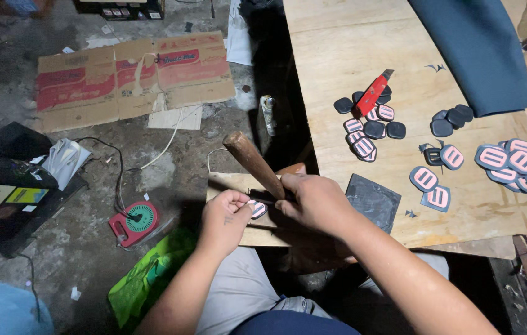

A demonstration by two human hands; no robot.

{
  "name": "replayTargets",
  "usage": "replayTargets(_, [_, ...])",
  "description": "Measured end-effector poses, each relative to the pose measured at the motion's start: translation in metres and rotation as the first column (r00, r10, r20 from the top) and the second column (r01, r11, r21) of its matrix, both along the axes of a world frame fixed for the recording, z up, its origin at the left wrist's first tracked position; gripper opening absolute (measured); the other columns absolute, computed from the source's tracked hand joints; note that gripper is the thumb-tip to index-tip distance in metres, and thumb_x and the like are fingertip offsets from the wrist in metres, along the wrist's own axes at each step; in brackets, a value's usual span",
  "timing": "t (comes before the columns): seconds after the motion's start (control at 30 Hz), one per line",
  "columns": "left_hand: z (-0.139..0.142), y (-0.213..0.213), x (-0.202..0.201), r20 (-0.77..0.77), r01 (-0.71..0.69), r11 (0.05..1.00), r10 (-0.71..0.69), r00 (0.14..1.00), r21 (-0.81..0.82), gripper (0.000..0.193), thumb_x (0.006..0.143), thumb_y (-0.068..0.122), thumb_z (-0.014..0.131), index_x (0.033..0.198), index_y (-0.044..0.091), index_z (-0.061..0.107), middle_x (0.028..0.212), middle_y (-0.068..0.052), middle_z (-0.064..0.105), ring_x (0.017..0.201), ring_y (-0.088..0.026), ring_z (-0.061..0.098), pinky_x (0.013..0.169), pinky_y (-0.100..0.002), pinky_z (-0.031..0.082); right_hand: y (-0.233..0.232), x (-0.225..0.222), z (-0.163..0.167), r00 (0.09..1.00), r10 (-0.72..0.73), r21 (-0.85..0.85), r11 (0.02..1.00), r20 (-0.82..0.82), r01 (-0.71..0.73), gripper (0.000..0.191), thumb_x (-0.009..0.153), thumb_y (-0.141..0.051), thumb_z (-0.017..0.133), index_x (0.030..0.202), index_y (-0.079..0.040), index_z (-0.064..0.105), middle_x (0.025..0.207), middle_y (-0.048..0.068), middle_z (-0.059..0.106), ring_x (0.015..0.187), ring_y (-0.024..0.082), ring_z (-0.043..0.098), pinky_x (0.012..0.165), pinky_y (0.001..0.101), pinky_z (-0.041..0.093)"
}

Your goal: The person sits on the floor and uses a wooden mallet to repeatedly strike small rectangular rubber pieces placed on a wooden block. They pick up each piece, position it, strike it, and then place it aside, repeating the process for multiple pieces.

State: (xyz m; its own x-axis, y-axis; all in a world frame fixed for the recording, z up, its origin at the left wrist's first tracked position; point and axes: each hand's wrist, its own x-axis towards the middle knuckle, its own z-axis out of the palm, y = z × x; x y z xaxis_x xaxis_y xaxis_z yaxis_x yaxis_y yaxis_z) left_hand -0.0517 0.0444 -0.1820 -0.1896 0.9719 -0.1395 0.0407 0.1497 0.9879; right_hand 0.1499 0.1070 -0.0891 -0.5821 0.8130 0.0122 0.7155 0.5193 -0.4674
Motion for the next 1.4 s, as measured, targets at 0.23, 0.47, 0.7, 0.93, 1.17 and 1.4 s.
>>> replayTargets(0.23, [0.014, -0.002, 0.000, -0.333, 0.039, 0.998, -0.022, 0.943, 0.042, 0.010, 0.081, 0.003, 0.070, 0.090, 0.000, 0.072, 0.076, -0.009, 0.072, 0.065, -0.014, 0.068, 0.063, -0.029, 0.055, 0.005, -0.013, -0.009, 1.000, -0.018, -0.010, 1.000, -0.013, 0.017, 0.032, 0.079, -0.033, 0.079, 0.096, -0.011, 0.063, 0.080, 0.017, 0.070, 0.083, 0.041, 0.067, 0.068, 0.0521, 0.052])
replayTargets(0.47, [0.022, -0.008, 0.001, -0.357, 0.012, 0.996, 0.019, 0.934, 0.085, 0.014, 0.082, 0.011, 0.075, 0.090, 0.001, 0.070, 0.078, -0.009, 0.073, 0.067, -0.016, 0.070, 0.064, -0.031, 0.056, 0.000, 0.003, -0.003, 0.999, 0.053, 0.052, 0.997, -0.013, -0.052, 0.030, 0.080, -0.031, 0.078, 0.095, -0.010, 0.062, 0.083, 0.016, 0.070, 0.082, 0.042, 0.067, 0.066, 0.0527, 0.052])
replayTargets(0.7, [0.032, -0.012, 0.004, -0.496, 0.046, 0.985, 0.044, 0.867, 0.167, 0.012, 0.083, 0.011, 0.073, 0.091, 0.004, 0.070, 0.080, -0.010, 0.071, 0.068, -0.022, 0.068, 0.064, -0.035, 0.055, 0.004, -0.008, -0.009, 1.000, -0.004, -0.009, 1.000, -0.019, 0.004, 0.030, 0.081, -0.033, 0.077, 0.098, -0.011, 0.064, 0.079, 0.017, 0.070, 0.081, 0.041, 0.068, 0.068, 0.0517, 0.052])
replayTargets(0.93, [0.032, -0.016, 0.004, -0.461, 0.002, 0.989, 0.069, 0.885, 0.151, 0.013, 0.083, 0.015, 0.076, 0.085, 0.004, 0.070, 0.075, -0.010, 0.070, 0.065, -0.021, 0.069, 0.062, -0.035, 0.055, -0.005, 0.003, -0.008, 0.995, 0.082, 0.048, 0.996, -0.059, -0.079, 0.030, 0.079, -0.028, 0.077, 0.097, -0.010, 0.063, 0.088, 0.017, 0.070, 0.084, 0.041, 0.067, 0.068, 0.0516, 0.052])
replayTargets(1.17, [0.016, -0.017, 0.006, -0.449, 0.010, 0.980, 0.082, 0.890, 0.199, 0.024, 0.086, 0.016, 0.075, 0.098, 0.001, 0.061, 0.080, -0.013, 0.070, 0.069, -0.024, 0.068, 0.064, -0.037, 0.055, 0.012, -0.011, -0.002, 0.996, 0.073, -0.022, 0.997, -0.046, -0.074, 0.031, 0.077, -0.030, 0.080, 0.093, -0.010, 0.064, 0.086, 0.016, 0.068, 0.086, 0.041, 0.066, 0.068, 0.0501, 0.052])
replayTargets(1.4, [0.012, -0.018, 0.006, -0.481, -0.009, 0.992, 0.070, 0.874, 0.128, 0.032, 0.085, 0.018, 0.075, 0.102, 0.002, 0.054, 0.083, -0.014, 0.070, 0.074, -0.030, 0.070, 0.067, -0.042, 0.055, 0.011, 0.006, 0.008, 0.987, 0.104, -0.054, 0.994, 0.119, -0.099, 0.029, 0.080, -0.032, 0.080, 0.096, -0.012, 0.067, 0.086, 0.016, 0.070, 0.085, 0.041, 0.066, 0.069, 0.0503, 0.051])
